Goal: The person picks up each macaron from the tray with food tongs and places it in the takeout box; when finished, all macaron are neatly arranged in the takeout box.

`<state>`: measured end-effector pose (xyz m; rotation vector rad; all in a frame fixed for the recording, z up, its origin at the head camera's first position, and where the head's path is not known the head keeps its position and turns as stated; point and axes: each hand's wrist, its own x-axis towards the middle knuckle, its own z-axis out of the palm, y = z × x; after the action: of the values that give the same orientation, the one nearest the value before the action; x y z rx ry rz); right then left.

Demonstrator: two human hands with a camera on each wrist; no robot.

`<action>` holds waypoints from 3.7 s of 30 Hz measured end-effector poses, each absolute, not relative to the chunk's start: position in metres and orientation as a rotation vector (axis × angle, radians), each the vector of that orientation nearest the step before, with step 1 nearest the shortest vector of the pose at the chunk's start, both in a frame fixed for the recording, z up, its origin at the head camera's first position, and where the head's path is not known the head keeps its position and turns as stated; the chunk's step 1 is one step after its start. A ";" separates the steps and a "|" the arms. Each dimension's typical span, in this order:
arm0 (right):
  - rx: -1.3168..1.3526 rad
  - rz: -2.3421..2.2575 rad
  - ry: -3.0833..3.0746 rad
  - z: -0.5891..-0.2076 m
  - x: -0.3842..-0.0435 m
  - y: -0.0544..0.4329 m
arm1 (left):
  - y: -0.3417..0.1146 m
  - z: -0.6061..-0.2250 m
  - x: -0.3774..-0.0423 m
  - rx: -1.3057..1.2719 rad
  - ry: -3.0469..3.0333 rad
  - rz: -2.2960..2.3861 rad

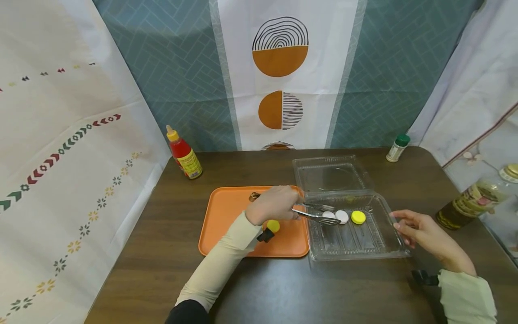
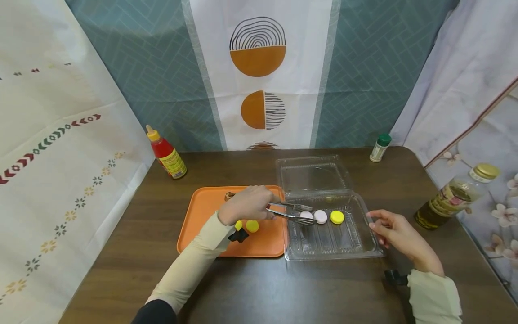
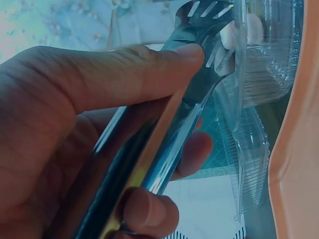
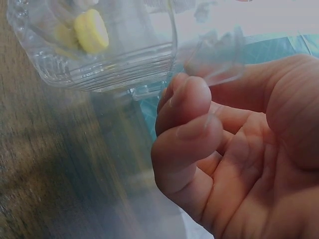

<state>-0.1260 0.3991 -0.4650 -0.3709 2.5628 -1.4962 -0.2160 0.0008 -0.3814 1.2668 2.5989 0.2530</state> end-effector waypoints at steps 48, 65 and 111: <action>-0.315 -1.488 2.572 -0.463 -0.123 0.400 | -0.004 -0.363 -0.218 1.191 2.633 0.252; -0.323 -1.484 2.566 -0.461 -0.125 0.398 | -0.061 -0.368 -0.219 1.172 2.765 0.511; -0.436 -1.578 2.515 -0.470 -0.124 0.404 | -0.232 -0.424 -0.152 0.738 2.886 0.756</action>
<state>-0.1244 0.4036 -0.4703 -0.4357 2.5152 -1.5784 -0.1518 -0.2318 -0.4240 0.7380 2.8856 0.7556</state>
